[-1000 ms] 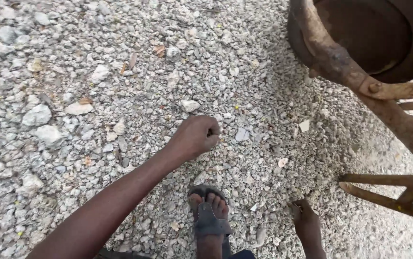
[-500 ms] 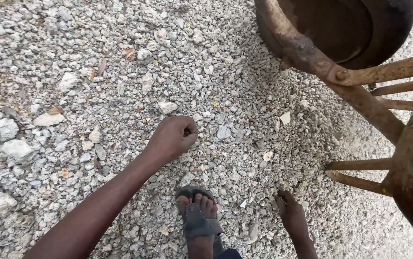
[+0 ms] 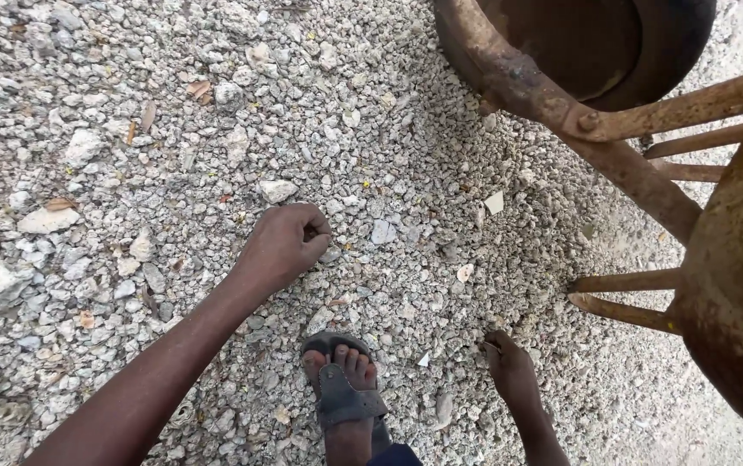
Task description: Picking up small stones and debris from a gravel surface by hand and collecting them.
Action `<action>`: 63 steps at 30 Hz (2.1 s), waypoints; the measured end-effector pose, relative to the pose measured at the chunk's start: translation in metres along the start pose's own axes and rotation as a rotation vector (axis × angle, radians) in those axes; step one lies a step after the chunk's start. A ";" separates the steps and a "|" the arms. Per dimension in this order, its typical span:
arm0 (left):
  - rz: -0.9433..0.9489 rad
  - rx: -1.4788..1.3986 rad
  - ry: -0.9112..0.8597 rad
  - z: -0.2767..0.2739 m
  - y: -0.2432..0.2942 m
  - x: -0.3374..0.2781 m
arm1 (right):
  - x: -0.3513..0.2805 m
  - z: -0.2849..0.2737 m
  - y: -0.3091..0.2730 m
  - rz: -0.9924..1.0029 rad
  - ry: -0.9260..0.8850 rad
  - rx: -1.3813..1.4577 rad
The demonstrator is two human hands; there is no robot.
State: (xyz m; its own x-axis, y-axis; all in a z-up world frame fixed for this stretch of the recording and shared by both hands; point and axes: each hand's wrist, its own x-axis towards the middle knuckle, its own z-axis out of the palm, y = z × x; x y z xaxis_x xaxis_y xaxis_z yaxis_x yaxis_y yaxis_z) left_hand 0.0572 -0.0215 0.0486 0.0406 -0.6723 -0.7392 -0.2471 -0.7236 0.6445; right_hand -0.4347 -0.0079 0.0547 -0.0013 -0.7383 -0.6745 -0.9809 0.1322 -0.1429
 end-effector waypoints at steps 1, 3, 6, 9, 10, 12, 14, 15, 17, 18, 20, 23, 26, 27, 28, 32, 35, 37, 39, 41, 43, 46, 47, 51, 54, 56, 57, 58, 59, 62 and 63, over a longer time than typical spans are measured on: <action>0.002 0.000 -0.002 0.001 0.001 0.000 | -0.001 0.000 0.001 0.002 0.002 0.000; 0.006 -0.013 0.000 0.000 0.000 0.001 | 0.000 0.001 0.001 0.022 0.006 0.001; 0.045 0.003 0.016 0.004 -0.005 0.004 | 0.001 0.002 0.002 -0.019 0.020 -0.016; 0.091 -0.013 0.039 0.007 -0.010 0.005 | -0.001 0.000 -0.002 -0.006 0.027 -0.024; 0.091 -0.015 0.038 0.006 -0.009 0.005 | -0.001 0.000 -0.001 -0.006 0.026 -0.026; 0.057 -0.016 0.027 0.004 -0.008 0.003 | -0.002 0.002 0.001 -0.042 0.038 -0.007; 0.046 -0.015 0.024 0.003 -0.006 0.003 | 0.000 0.000 0.000 -0.027 0.034 -0.019; 0.035 -0.012 0.024 0.002 -0.005 0.002 | 0.000 0.001 0.000 -0.014 0.030 -0.029; 0.050 -0.007 0.023 0.003 -0.009 0.003 | 0.005 0.003 0.010 -0.037 0.030 -0.028; 0.066 0.004 0.024 0.002 -0.011 0.004 | 0.006 0.006 0.013 -0.060 0.031 -0.021; 0.081 0.000 0.034 -0.004 -0.010 0.003 | 0.010 0.003 0.011 -0.012 0.008 0.035; 0.093 -0.027 0.059 -0.008 -0.013 0.000 | 0.007 -0.003 0.006 0.097 -0.051 0.114; 0.095 -0.049 0.068 -0.010 -0.018 0.000 | 0.006 -0.009 0.009 0.123 -0.122 0.150; 0.097 -0.049 0.061 -0.010 -0.020 0.000 | 0.005 -0.010 0.013 0.088 -0.159 0.162; 0.094 -0.051 0.061 -0.009 -0.023 0.000 | 0.001 -0.012 0.010 0.088 -0.161 0.159; 0.079 -0.007 0.021 -0.002 -0.025 0.000 | -0.009 -0.007 0.018 0.010 -0.195 0.066; 0.044 0.100 -0.088 0.005 -0.013 -0.007 | -0.009 0.009 0.033 -0.172 -0.198 0.009; 0.030 0.164 -0.184 0.011 0.003 -0.017 | -0.013 0.019 0.038 -0.223 -0.222 -0.013; 0.018 0.300 -0.389 0.014 0.026 -0.033 | -0.018 0.029 0.036 -0.274 -0.234 -0.081; 0.145 0.414 -0.383 0.040 0.017 -0.037 | -0.024 0.034 0.034 -0.194 -0.247 -0.079; 0.253 0.533 -0.376 0.070 0.009 -0.037 | -0.023 0.035 0.030 -0.122 -0.273 -0.072; 0.296 0.811 -0.171 0.126 -0.014 -0.033 | -0.021 0.041 0.041 0.078 -0.237 0.021; 0.371 0.876 -0.022 0.143 -0.021 -0.029 | -0.018 0.044 0.056 0.156 -0.128 0.209; 0.459 0.842 0.031 0.146 -0.028 -0.029 | -0.026 0.020 -0.007 0.277 0.214 0.727; 0.561 0.821 0.134 0.137 -0.032 -0.033 | -0.008 0.008 -0.022 -0.159 0.025 1.148; 0.472 0.645 -0.043 0.121 -0.027 -0.022 | -0.005 0.007 -0.080 -0.106 -0.005 1.149; 0.412 0.454 -0.223 0.113 -0.024 -0.016 | -0.006 0.006 -0.107 -0.043 -0.006 1.144; 0.390 0.453 -0.210 0.103 -0.027 -0.016 | 0.000 0.006 -0.122 -0.049 -0.032 1.145; 0.467 0.411 -0.199 0.092 -0.029 -0.017 | 0.007 0.007 -0.138 -0.083 -0.184 1.266; 0.234 0.030 -0.278 0.025 -0.017 -0.057 | 0.002 0.008 -0.209 -0.230 -0.460 1.455; -0.063 -0.306 -0.360 -0.002 -0.007 -0.075 | -0.003 0.007 -0.235 -0.354 -0.564 1.526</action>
State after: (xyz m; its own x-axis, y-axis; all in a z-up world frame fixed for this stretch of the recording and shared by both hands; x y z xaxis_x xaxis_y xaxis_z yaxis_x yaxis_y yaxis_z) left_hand 0.0580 0.0341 0.1000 -0.3054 -0.5676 -0.7646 0.0437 -0.8104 0.5842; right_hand -0.2025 -0.0317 0.0854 0.5641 -0.6001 -0.5673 0.1626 0.7542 -0.6362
